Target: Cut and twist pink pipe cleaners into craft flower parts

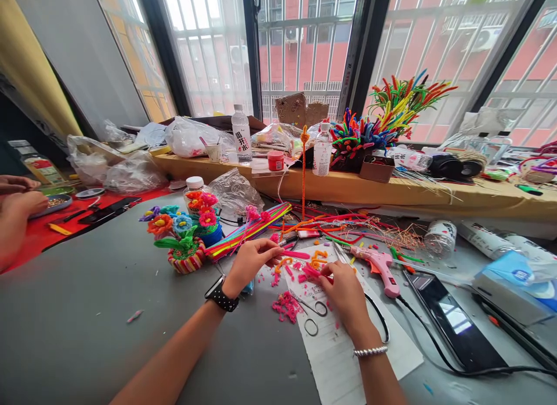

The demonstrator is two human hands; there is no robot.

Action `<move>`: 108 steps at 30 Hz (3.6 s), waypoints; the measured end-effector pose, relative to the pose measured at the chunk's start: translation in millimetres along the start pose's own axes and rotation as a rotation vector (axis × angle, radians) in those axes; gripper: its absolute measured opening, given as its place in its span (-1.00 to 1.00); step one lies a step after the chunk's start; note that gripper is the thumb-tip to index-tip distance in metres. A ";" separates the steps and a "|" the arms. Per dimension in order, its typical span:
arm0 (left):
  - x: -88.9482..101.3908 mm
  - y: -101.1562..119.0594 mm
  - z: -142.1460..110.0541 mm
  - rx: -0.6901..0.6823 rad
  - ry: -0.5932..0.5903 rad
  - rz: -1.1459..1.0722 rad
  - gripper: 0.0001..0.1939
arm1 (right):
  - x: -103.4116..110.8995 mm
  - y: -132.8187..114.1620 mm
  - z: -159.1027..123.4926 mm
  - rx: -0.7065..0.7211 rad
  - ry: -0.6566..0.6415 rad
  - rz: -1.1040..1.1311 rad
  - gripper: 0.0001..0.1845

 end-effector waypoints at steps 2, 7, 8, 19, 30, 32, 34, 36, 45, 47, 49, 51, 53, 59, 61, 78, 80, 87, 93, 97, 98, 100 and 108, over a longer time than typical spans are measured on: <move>1.5 0.8 0.4 -0.027 0.008 0.033 -0.80 | 1.4 0.2 0.1 0.001 0.014 -0.012 -0.87; 6.2 0.1 1.6 -0.121 0.068 0.082 -0.72 | 4.6 -2.7 -2.8 -0.008 0.050 -0.004 -0.84; 6.9 -0.1 1.6 -0.129 0.080 0.082 -0.72 | 5.0 -3.7 -3.7 -0.011 0.058 0.001 -0.84; 6.0 1.5 0.3 -0.154 0.076 0.093 -0.78 | 12.5 -5.7 -5.7 -0.029 0.187 0.073 -0.81; 5.7 4.1 -0.1 -0.130 0.077 0.111 -0.74 | 12.3 -8.8 -7.2 -0.053 0.137 0.168 -0.73; 6.3 3.2 0.2 -0.135 0.081 0.127 -0.73 | 11.1 -10.3 -7.9 -0.057 0.127 0.196 -0.74; 6.8 2.6 0.6 -0.142 0.086 0.142 -0.73 | 11.0 -11.0 -8.0 -0.067 0.134 0.229 -0.74; 6.7 2.5 0.7 -0.149 0.081 0.149 -0.74 | 11.8 -10.8 -7.8 -0.087 0.142 0.263 -0.76; 2.8 1.0 0.2 -0.125 0.037 0.140 -0.77 | 16.6 4.5 -4.1 -0.251 0.179 0.566 -0.61; 2.5 0.7 -0.2 -0.110 0.029 0.134 -0.75 | 14.9 8.0 -2.7 -0.280 0.175 0.656 -0.56; 2.7 0.9 -0.5 -0.099 0.025 0.129 -0.74 | 12.7 8.9 -1.9 -0.295 0.153 0.722 -0.55; 3.0 1.3 -0.6 -0.099 0.027 0.128 -0.73 | 10.5 7.4 -1.9 -0.302 0.116 0.751 -0.56; 3.3 1.5 -0.5 -0.110 0.032 0.126 -0.74 | 8.7 5.0 -2.6 -0.304 0.077 0.751 -0.59; 3.5 -0.1 0.1 -0.139 0.035 0.161 -0.76 | 8.3 2.8 -3.6 -0.302 0.055 0.658 -0.64; 4.0 0.5 0.1 -0.150 0.034 0.188 -0.77 | 9.4 3.9 -3.3 -0.303 0.064 0.618 -0.65; 4.0 3.1 0.6 -0.204 0.026 0.248 -0.77 | -7.4 -1.2 -4.0 -0.323 -0.228 0.323 -0.72; 3.6 4.9 0.5 -0.204 0.026 0.252 -0.77 | -12.8 0.7 -4.7 -0.336 -0.265 0.336 -0.65; 2.8 4.1 0.4 -0.191 0.025 0.249 -0.78 | -16.2 2.4 -2.7 -0.334 -0.284 0.476 -0.50; 3.0 3.7 0.6 -0.198 0.013 0.254 -0.76 | -2.8 -7.2 -4.9 -0.267 -0.208 0.644 -0.65; 3.2 1.9 0.0 -0.177 0.006 0.232 -0.76 | 10.2 -14.6 -8.3 -0.194 -0.082 0.703 -0.69; 2.7 1.1 -0.2 -0.169 0.003 0.221 -0.76 | 13.5 -18.2 -9.8 -0.149 -0.043 0.696 -0.71; 0.6 -0.5 -0.7 -0.149 -0.014 0.178 -0.76 | 18.7 -28.0 -13.7 -0.029 0.021 0.658 -0.77; -12.9 0.6 -3.5 -0.087 -0.135 -0.049 -0.80 | 10.4 -45.0 -22.5 0.076 -0.066 0.537 -0.81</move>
Point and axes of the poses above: each hand's wrist, its own z-axis towards the middle knuckle, its own x-axis out of the back of the hand, y = z × x, the point moved 4 cm from there along z, towards the middle knuckle, and after that the axes turned 13 degrees about -x, right-handed, at the moved point
